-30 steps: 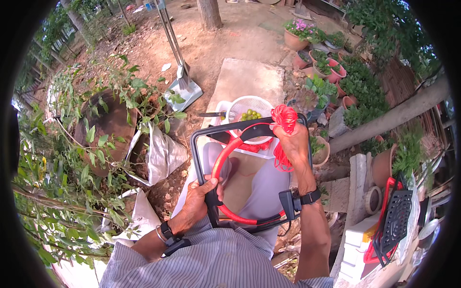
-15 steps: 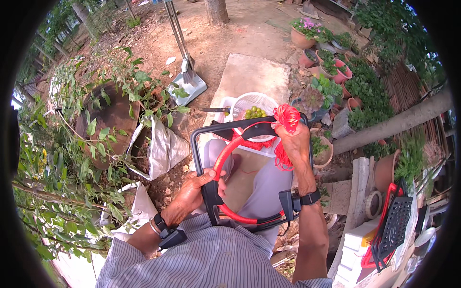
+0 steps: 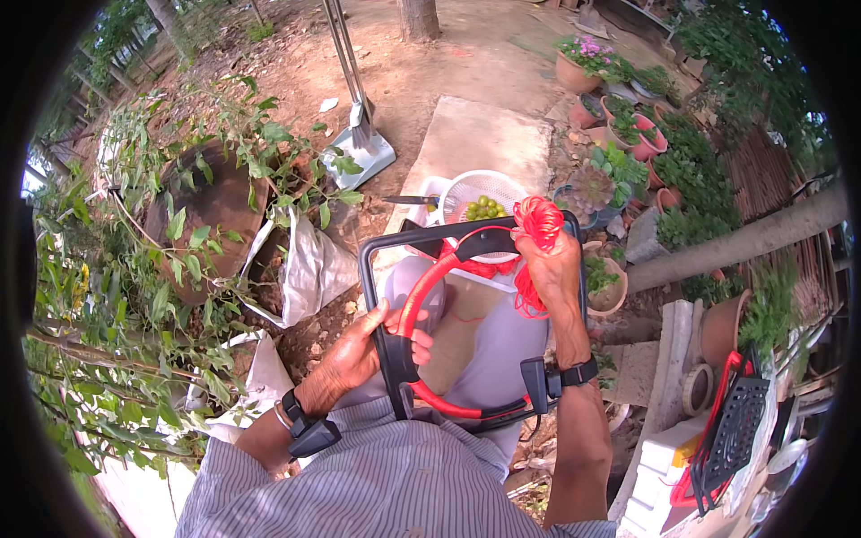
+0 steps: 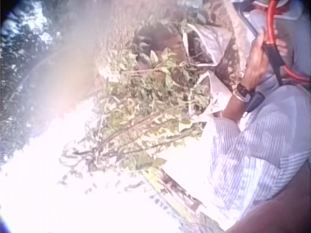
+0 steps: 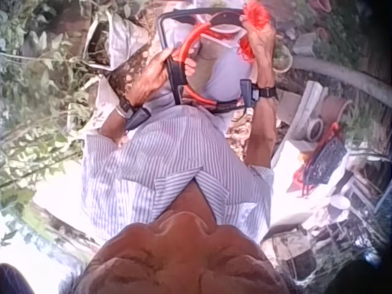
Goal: Wrapping a red rope around a circular black frame.
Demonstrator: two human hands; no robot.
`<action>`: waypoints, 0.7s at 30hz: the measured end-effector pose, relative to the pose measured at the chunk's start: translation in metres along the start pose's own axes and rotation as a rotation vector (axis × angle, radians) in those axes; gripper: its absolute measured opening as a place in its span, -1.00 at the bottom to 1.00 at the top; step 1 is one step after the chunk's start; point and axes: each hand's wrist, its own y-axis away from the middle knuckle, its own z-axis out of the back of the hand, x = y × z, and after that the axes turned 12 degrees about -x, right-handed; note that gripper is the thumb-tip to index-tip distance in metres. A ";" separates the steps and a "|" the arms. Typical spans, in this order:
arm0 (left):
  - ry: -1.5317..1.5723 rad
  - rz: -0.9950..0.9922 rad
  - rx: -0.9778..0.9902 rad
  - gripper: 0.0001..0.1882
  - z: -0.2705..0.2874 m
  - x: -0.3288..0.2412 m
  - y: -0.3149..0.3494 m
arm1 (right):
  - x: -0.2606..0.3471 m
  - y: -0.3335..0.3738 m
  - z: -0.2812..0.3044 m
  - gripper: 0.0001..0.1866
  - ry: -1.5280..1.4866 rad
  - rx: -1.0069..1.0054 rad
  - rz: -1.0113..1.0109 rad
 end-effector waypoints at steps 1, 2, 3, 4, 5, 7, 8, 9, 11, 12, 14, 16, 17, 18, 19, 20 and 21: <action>-0.039 -0.010 -0.031 -0.31 0.003 0.002 0.001 | -0.003 0.001 -0.001 -0.80 -0.002 0.005 0.000; -0.037 -0.013 -0.034 -0.31 0.005 0.003 0.003 | -0.001 0.002 -0.004 -0.80 -0.025 0.009 -0.018; 0.013 -0.026 -0.069 -0.37 0.008 0.003 0.006 | 0.000 0.002 -0.006 -0.79 -0.048 0.012 -0.036; 0.064 -0.039 -0.103 -0.44 0.010 0.004 0.008 | -0.003 0.002 -0.006 -0.79 -0.049 0.017 -0.035; 0.065 -0.039 -0.104 -0.44 0.009 0.004 0.012 | -0.006 0.002 -0.004 -0.79 -0.042 0.015 -0.059; -0.002 -0.107 -0.182 -0.61 0.005 0.003 0.020 | -0.010 0.001 -0.001 -0.78 -0.033 0.015 -0.083; -0.001 -0.109 -0.184 -0.61 0.005 0.005 0.022 | -0.010 0.001 -0.002 -0.78 -0.047 0.011 -0.086; 0.010 -0.122 -0.222 -0.68 0.003 0.008 0.023 | -0.009 0.001 -0.003 -0.78 -0.060 0.006 -0.089; 0.015 -0.167 -0.325 -0.81 -0.003 0.014 0.023 | -0.005 0.002 -0.006 -0.77 -0.045 0.007 -0.093; 0.014 -0.167 -0.323 -0.81 -0.004 0.016 0.021 | -0.004 0.003 -0.007 -0.77 -0.030 0.007 -0.097; 0.009 -0.184 -0.419 -0.83 -0.006 0.020 0.019 | -0.004 0.003 -0.009 -0.77 -0.011 -0.009 -0.071; 0.013 -0.219 -0.415 -0.83 -0.006 0.024 0.019 | -0.002 0.004 -0.008 -0.76 0.006 -0.029 -0.043; 0.022 -0.251 -0.414 -0.83 -0.007 0.025 0.019 | 0.003 0.005 -0.006 -0.76 0.030 -0.026 -0.054; 0.018 -0.253 -0.409 -0.83 -0.007 0.024 0.019 | 0.006 0.006 -0.004 -0.75 0.053 -0.022 -0.066; 0.007 -0.234 -0.394 -0.83 -0.006 0.022 0.020 | 0.004 0.006 -0.003 -0.75 0.051 -0.027 -0.061; -0.003 -0.214 -0.379 -0.84 -0.005 0.021 0.020 | 0.001 0.007 -0.003 -0.74 0.037 -0.039 -0.007; 0.002 -0.209 -0.350 -0.80 -0.004 0.021 0.020 | -0.001 0.007 -0.002 -0.74 0.021 -0.051 0.047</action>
